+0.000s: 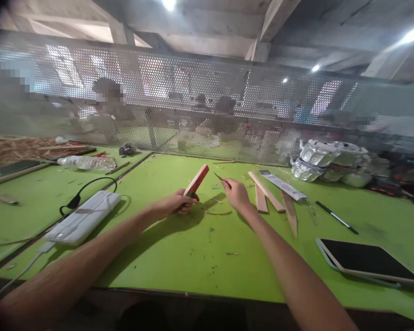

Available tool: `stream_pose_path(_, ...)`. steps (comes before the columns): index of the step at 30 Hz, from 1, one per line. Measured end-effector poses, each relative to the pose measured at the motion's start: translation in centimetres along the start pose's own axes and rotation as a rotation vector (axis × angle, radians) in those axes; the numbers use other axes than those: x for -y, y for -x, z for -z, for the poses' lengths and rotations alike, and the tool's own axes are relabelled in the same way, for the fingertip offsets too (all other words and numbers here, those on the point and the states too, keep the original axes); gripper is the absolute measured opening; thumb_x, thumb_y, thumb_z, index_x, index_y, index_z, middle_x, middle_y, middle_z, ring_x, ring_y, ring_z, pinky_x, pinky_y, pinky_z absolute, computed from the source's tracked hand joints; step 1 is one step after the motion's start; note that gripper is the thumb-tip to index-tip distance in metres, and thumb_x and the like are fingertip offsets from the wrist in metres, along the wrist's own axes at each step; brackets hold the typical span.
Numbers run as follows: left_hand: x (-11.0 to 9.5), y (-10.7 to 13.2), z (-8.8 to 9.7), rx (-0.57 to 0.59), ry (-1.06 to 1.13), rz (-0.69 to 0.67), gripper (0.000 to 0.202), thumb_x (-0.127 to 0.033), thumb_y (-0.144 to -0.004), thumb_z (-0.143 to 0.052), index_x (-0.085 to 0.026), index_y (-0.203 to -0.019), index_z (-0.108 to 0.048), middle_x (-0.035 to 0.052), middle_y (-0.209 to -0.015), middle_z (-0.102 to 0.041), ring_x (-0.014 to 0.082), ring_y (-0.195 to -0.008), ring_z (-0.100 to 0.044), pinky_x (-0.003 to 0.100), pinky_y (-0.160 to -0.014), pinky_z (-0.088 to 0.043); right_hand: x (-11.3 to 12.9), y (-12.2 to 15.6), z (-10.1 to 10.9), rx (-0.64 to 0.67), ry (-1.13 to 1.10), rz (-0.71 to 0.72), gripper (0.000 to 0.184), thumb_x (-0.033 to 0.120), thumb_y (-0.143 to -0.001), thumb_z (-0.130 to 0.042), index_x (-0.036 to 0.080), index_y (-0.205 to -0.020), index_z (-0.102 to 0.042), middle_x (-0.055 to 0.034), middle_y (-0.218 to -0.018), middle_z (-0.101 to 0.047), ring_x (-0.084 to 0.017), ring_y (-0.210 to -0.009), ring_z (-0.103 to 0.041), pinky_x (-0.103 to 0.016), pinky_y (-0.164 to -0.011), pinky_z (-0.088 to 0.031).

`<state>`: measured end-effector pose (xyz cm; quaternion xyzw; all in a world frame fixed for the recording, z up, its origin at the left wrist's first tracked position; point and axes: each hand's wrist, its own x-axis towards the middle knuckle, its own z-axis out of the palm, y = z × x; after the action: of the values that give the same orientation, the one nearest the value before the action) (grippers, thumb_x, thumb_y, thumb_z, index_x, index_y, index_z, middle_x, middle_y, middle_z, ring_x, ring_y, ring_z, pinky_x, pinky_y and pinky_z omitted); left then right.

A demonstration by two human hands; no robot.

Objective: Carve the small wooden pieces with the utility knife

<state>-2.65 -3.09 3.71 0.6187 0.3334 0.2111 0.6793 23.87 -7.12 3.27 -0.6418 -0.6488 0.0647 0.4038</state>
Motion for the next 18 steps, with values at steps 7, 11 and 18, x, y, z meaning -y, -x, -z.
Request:
stream_pose_path(7,0.9,-0.7,0.2,0.008,0.022,-0.014,0.011,-0.012,-0.090,-0.068,-0.017,-0.091,-0.058,-0.0086,-0.057,-0.044,0.0056,-0.046,-0.038,0.018,-0.044,-0.030,1.1,0.7,-0.6,0.047,-0.078,0.019,0.050,0.060,-0.105,-0.052,0.018,-0.109,-0.080,-0.0099,-0.077,-0.071,-0.021,-0.063,-0.053,-0.032,-0.058,-0.036)
stream_pose_path(11,1.2,-0.6,0.4,-0.010,0.011,-0.035,0.014,-0.018,-0.087,-0.070,-0.017,-0.093,-0.058,-0.0092,-0.056,-0.043,0.0062,-0.045,-0.037,0.020,-0.044,-0.027,2.2,0.3,0.6,0.035,-0.083,-0.019,0.053,0.064,-0.105,-0.054,0.017,-0.104,-0.078,-0.0067,-0.074,-0.069,-0.018,-0.062,-0.049,-0.031,-0.057,-0.032)
stream_pose_path(18,1.2,-0.2,0.3,-0.022,-0.057,-0.028,0.012,-0.022,-0.084,-0.069,-0.019,-0.090,-0.059,-0.0075,-0.055,-0.043,0.0079,-0.047,-0.038,0.024,-0.046,-0.029,-1.4,-1.5,10.8,0.120,0.341,-0.197,0.046,0.051,-0.111,-0.054,0.016,-0.108,-0.084,-0.0049,-0.063,-0.065,-0.015,-0.050,-0.042,-0.033,-0.055,-0.034)
